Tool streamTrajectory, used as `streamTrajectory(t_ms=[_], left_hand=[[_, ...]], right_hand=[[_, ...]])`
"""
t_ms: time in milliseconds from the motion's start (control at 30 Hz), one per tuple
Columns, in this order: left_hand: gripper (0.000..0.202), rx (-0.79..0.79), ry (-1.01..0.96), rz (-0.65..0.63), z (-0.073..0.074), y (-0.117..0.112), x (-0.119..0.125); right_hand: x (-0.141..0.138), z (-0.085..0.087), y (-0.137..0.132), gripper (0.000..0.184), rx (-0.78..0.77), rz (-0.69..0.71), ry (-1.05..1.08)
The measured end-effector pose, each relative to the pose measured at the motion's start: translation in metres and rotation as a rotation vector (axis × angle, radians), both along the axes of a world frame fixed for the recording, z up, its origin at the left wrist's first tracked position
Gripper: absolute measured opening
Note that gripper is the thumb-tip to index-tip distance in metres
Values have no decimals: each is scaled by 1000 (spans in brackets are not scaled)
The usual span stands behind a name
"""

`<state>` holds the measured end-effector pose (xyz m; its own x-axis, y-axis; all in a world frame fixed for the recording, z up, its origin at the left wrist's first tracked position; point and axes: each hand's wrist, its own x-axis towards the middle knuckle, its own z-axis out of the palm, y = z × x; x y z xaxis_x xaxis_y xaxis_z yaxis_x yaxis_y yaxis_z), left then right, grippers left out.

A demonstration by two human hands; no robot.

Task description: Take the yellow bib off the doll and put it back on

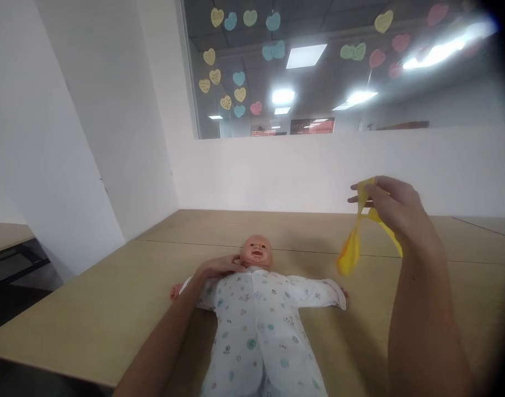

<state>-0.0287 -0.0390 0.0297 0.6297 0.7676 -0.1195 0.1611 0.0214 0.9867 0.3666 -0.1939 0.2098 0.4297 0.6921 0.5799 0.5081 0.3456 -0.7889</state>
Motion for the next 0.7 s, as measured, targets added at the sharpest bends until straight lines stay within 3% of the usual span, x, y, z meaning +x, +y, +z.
streamTrajectory(t_ms=[67, 167, 233, 367, 500, 600, 700], left_hand=[[61, -13, 89, -62, 0, 1, -1], [67, 9, 64, -99, -5, 3, 1], [68, 39, 36, -118, -8, 5, 2], [68, 109, 19, -145, -13, 9, 4], [79, 188, 46, -64, -20, 17, 0], [91, 218, 77, 47, -23, 24, -5], [92, 210, 35, 78, -25, 28, -9]], right_hand=[[-5, 2, -7, 22, -13, 164, 26], [-7, 5, -11, 25, 56, 463, 97], [-4, 5, -10, 27, 100, 552, 127], [7, 1, -8, 31, -1, 584, 100], [15, -4, -8, 37, -234, 747, -180], [21, -7, -6, 42, -306, 705, -329], [38, -16, 2, 44, -398, 581, -397]])
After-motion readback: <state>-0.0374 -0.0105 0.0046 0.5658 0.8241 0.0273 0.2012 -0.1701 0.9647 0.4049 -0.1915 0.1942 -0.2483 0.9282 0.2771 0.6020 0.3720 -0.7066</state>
